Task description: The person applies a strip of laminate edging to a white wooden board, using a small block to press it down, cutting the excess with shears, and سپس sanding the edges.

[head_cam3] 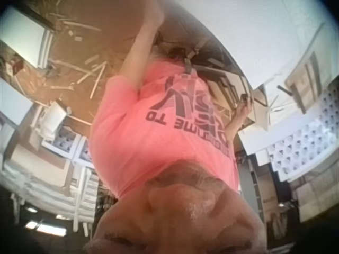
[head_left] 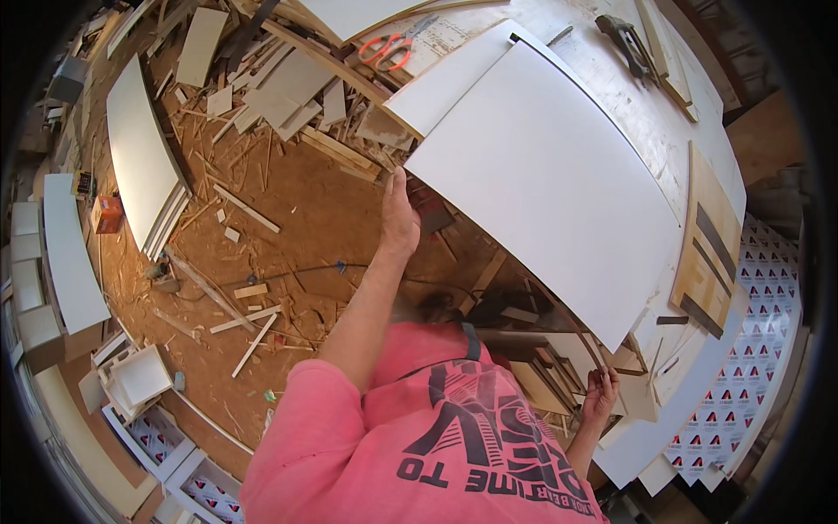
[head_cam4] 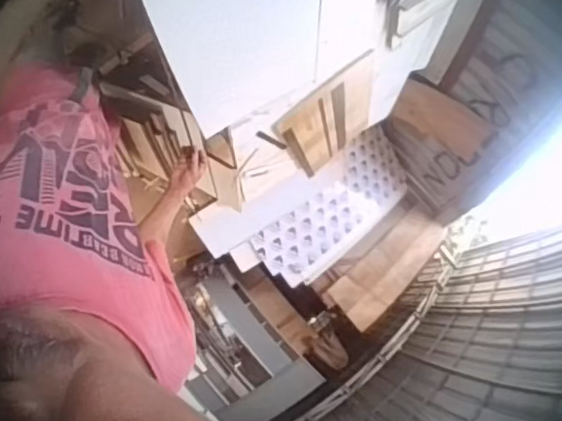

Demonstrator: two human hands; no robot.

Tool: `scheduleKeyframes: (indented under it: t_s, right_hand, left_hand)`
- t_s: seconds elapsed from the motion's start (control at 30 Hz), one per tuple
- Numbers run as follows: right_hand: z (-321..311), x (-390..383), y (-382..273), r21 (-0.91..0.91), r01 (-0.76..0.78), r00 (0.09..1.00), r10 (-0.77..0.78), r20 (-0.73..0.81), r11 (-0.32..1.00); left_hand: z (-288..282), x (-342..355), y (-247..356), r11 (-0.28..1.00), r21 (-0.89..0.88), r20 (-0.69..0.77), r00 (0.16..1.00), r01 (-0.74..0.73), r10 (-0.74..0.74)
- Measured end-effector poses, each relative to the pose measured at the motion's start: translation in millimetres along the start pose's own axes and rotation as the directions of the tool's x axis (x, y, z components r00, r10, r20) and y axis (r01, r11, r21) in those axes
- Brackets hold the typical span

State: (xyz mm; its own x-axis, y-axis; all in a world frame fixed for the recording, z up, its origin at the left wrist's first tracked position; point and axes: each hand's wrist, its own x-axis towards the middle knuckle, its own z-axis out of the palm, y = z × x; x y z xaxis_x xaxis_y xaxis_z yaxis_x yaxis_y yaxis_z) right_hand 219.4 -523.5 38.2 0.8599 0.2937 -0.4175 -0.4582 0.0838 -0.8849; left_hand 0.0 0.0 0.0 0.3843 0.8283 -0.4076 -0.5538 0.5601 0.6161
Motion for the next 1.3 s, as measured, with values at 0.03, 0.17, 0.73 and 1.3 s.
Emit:
scheduleKeyframes:
  t_s: [0.03,0.17,0.73,1.3]
  right_hand:
    - [0,2,0,0.001,0.000,1.000,0.000,0.009,1.000]
    - [4,0,2,0.004,0.002,1.000,-0.002,-0.019,1.000]
    - [3,-8,-1,-0.012,-0.002,1.000,0.002,-0.019,1.000]
    - [13,-1,5,0.071,0.048,0.996,-0.043,-0.076,0.996]
  left_hand:
    - [0,0,1,1.000,0.006,-0.005,1.000,-0.011,0.011]
    - [4,2,2,0.998,0.035,-0.014,0.999,-0.047,0.047]
    - [15,1,1,0.979,0.199,-0.150,0.987,-0.032,0.063]
    - [52,-73,-56,0.892,0.390,0.061,0.960,0.229,-0.273]
